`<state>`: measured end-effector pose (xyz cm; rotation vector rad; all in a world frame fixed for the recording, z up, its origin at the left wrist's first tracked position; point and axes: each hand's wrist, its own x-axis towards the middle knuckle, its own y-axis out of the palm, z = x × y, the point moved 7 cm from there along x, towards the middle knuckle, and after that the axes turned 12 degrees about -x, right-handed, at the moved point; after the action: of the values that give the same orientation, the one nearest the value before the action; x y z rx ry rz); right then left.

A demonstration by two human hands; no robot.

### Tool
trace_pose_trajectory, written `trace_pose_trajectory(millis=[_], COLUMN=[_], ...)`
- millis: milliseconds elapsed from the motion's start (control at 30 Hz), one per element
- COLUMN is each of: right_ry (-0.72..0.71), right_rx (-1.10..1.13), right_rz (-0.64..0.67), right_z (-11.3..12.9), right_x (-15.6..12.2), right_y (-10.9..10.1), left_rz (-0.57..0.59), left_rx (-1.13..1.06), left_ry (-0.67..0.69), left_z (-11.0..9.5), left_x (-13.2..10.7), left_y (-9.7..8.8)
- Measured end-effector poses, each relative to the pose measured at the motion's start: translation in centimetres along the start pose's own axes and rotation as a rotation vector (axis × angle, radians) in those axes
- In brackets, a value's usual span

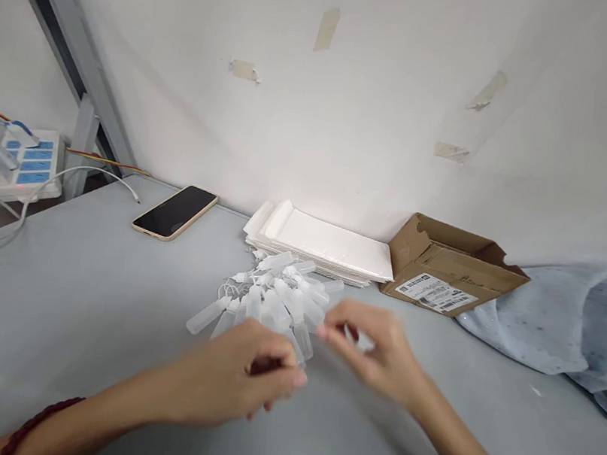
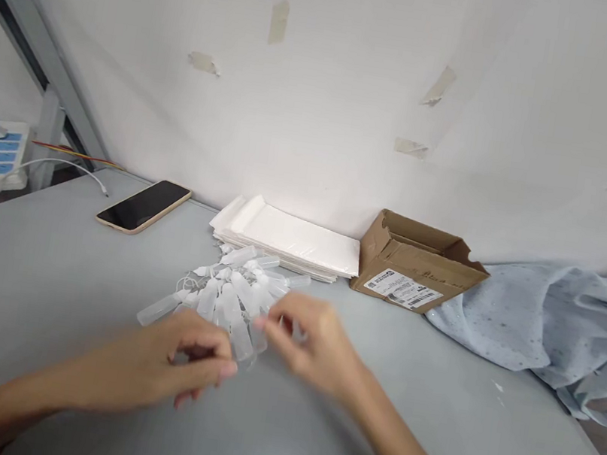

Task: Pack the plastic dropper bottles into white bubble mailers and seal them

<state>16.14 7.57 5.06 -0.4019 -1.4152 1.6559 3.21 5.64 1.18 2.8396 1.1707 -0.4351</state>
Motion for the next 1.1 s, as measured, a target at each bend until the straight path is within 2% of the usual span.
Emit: trace_pose_trajectory(millis=[33, 133, 233, 333, 467, 733, 900, 1100], right_ry=[0.081, 0.154, 0.147, 0.168, 0.184, 0.195, 0.199, 0.135], right_rx=[-0.145, -0.255, -0.296, -0.301, -0.288, -0.296, -0.413, -0.563], right_rz=[-0.043, -0.037, 0.125, 0.301, 0.407, 0.481, 0.404, 0.302], right_z=[-1.8, -6.3, -9.3, -10.9, -11.6, -12.7, -12.1, -9.9], right_x=[1.2, 5.2, 8.8, 11.0, 11.8, 11.0, 10.8, 10.5], right_y=[-0.8, -1.5, -0.4, 1.0, 1.9, 1.8, 1.1, 0.7], left_rz=[-0.081, -0.277, -0.399, -0.456, -0.478, -0.486, -0.518, -0.512], left_rx=[-0.008, -0.049, -0.041, -0.024, -0.036, -0.008, -0.020, -0.051], left_ry=[0.025, 0.100, 0.145, 0.161, 0.168, 0.184, 0.234, 0.217], left_z=[-0.4, -1.2, -1.4, -1.4, -1.4, -1.5, -1.4, -1.3], left_x=[-0.1, -0.2, -0.2, -0.3, -0.6, -0.5, -0.5, -0.3], left_y=[-1.1, -3.8, -5.4, -6.1, -6.3, -6.4, -6.9, -7.0])
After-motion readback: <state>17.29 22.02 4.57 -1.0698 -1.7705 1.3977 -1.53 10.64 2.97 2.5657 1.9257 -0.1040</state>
